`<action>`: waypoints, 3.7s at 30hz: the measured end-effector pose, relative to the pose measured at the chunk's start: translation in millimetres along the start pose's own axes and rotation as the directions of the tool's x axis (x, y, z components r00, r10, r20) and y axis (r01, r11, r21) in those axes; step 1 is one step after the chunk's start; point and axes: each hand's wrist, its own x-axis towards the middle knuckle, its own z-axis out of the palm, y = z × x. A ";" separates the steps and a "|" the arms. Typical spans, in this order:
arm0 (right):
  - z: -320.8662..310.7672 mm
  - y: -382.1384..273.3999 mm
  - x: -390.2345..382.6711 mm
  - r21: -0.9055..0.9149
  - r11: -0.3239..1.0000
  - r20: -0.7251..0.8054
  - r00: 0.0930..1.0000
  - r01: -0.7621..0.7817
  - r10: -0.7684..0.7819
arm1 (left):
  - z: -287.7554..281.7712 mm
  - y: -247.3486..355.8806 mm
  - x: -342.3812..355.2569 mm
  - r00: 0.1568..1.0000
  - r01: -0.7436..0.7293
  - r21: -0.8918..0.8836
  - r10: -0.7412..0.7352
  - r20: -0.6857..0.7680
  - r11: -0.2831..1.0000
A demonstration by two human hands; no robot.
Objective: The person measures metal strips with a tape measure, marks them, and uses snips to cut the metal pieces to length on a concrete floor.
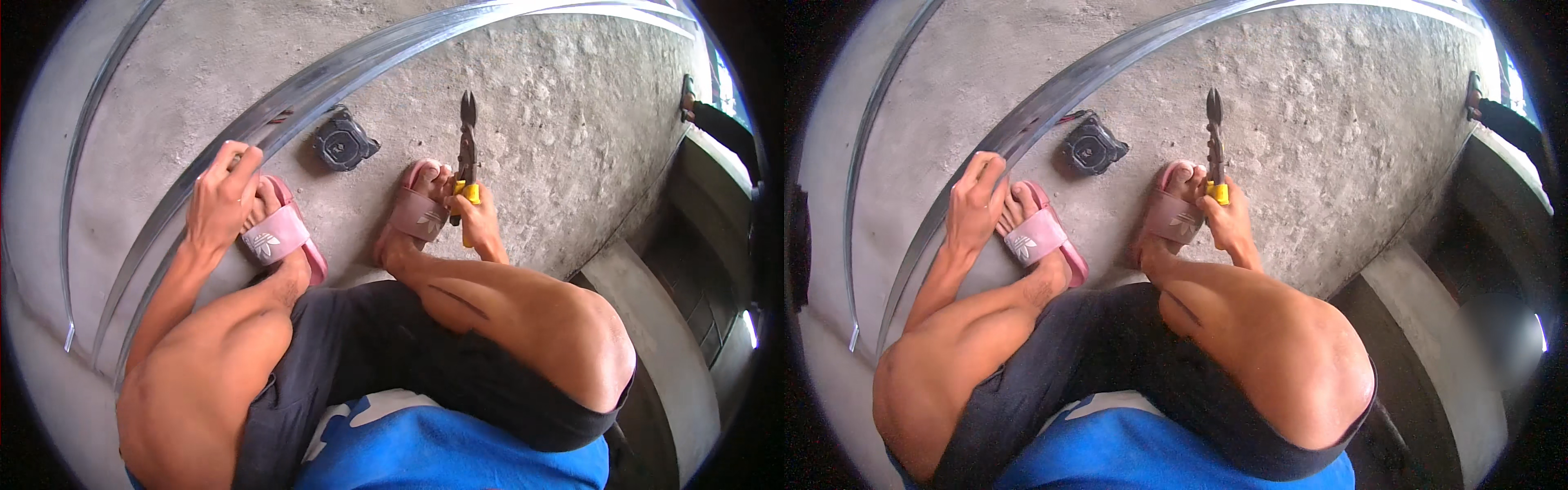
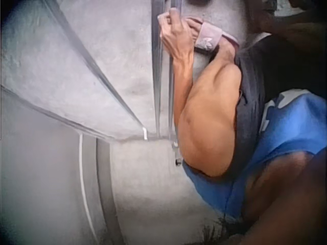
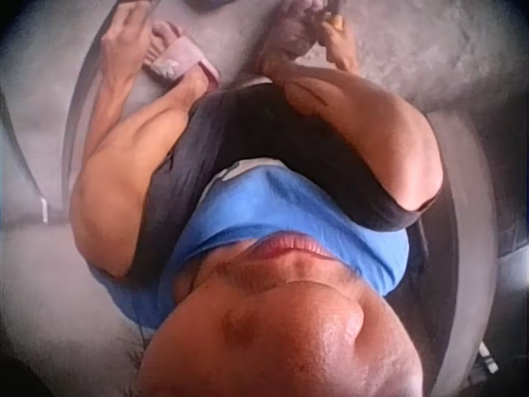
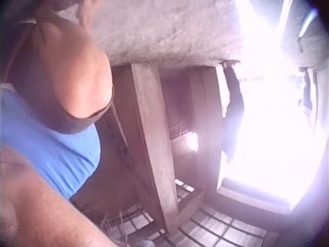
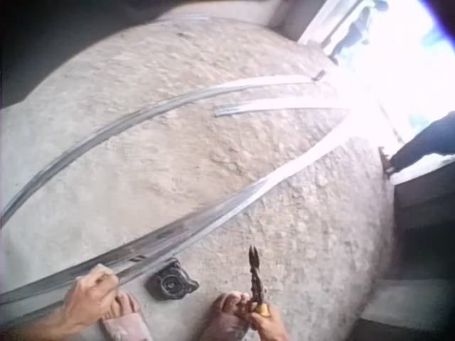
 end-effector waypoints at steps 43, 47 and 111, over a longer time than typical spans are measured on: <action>44.4 -91.8 59.0 -0.517 0.840 0.199 0.977 0.168 -0.073 | 23.2 -84.3 139.1 0.991 -0.082 0.183 0.100 -0.089 0.980; 52.5 -99.4 73.9 -0.544 0.821 0.234 0.971 0.174 -0.051 | 21.9 -74.2 135.1 0.999 -0.053 0.281 0.052 0.009 0.958; -35.1 -54.5 25.4 -0.194 0.961 -0.027 0.979 0.195 -0.204 | -86.9 10.4 107.8 0.982 0.066 0.180 -0.032 -0.187 0.981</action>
